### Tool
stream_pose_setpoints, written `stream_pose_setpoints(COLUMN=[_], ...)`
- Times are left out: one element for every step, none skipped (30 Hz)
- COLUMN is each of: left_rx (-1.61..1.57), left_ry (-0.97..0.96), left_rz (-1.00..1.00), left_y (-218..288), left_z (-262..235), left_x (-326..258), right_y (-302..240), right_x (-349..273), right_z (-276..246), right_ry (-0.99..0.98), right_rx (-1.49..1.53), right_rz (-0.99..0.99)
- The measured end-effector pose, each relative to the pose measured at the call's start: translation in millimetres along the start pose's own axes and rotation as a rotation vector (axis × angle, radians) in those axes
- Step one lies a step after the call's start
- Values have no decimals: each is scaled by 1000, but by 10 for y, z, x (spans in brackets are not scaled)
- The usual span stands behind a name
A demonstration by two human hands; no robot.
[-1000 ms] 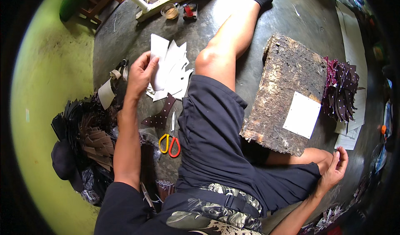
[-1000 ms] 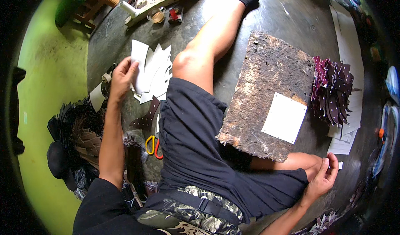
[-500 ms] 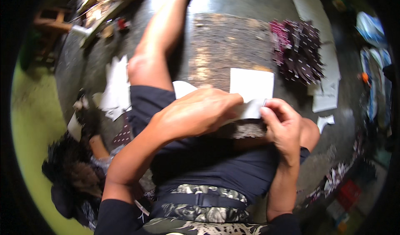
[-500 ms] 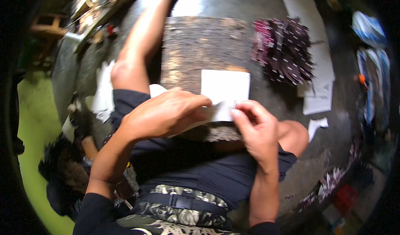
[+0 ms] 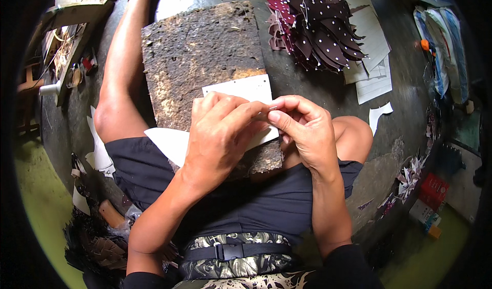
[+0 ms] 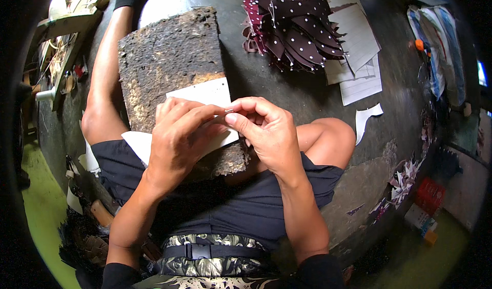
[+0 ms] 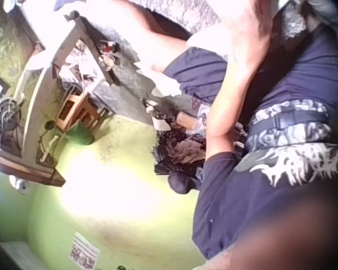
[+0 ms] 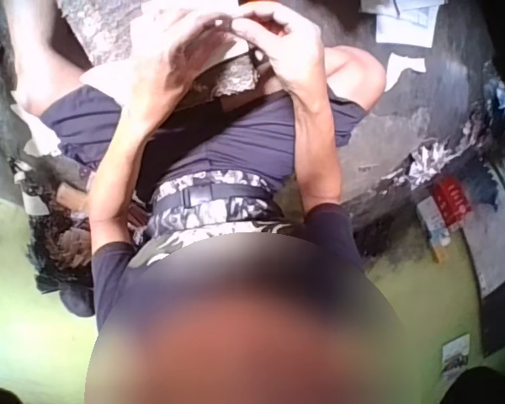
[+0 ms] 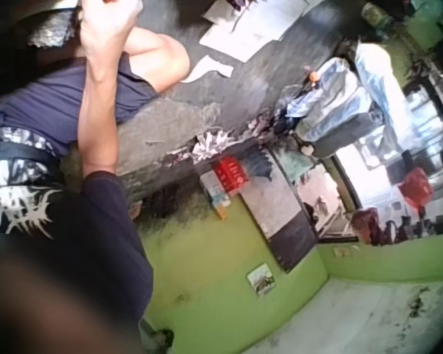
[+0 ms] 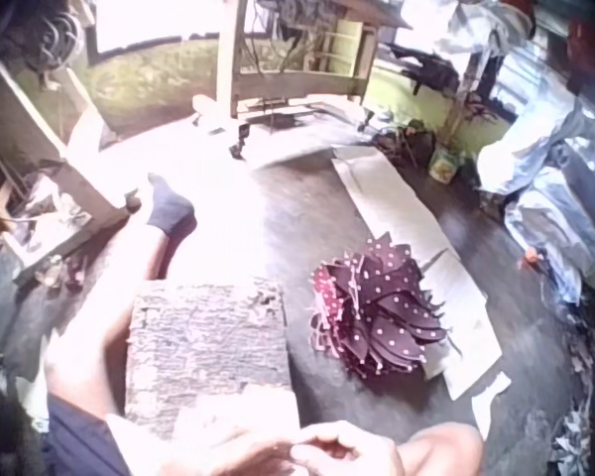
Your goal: The person sits on the floor and repeatedly peels a white paper backing off a dark polka-dotted sheet placed on a wooden block. The peeled sheets are set aside on the floor.
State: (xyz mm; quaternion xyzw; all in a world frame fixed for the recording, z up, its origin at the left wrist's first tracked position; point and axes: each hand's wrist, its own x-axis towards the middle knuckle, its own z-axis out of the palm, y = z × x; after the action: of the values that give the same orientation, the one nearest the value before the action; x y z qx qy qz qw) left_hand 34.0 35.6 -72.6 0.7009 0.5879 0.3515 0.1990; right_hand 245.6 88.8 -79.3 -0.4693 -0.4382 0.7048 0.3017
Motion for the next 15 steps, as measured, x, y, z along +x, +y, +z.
stream_pose_setpoints(left_rx=[-5,-2,13,28,47,47,51,54,62,71,81,85,92,101,98], left_ry=[6,8,-4,-16,-32,-25,-24,-15,-27,-33,-34,-44,-49,-52,-45], left_rz=[5,0,-9,-18,-35,-20,-14,-3,-8,-7,-6,-7,-7,-16,-10], left_y=[-3,-1,7,16,25,27,25,26,29,31,36,41,46,49,52], left_z=[-1,2,-2,-4,-7,-7,-10,-10,-10,-15,-18,-21,-25,-26,-25], left_x=[-7,-12,-20,-24,-27,-23,-17,-13,-11,-12,-13,-16,-18,-17,-15], right_y=[13,33,40,43,38,37,30,21,10,1,-3,-7,-13,-16,-18], right_x=[14,26,37,53,62,74,85,89,91,90,94,104,111,118,124], right_z=[-30,-45,-60,-72,-78,-72,-64,-52,-42,-29,-15,-4,0,3,4], right_ry=[-12,-26,-27,-39,-51,-46,-41,-17,-21,-6,0,-1,19,23,13], right_rx=[49,62,58,71,84,114,143,159,137,101,82,13,-26,-48,-49], right_rz=[33,20,43,51,59,62,66,89,60,50,14,-16,5,9,-7])
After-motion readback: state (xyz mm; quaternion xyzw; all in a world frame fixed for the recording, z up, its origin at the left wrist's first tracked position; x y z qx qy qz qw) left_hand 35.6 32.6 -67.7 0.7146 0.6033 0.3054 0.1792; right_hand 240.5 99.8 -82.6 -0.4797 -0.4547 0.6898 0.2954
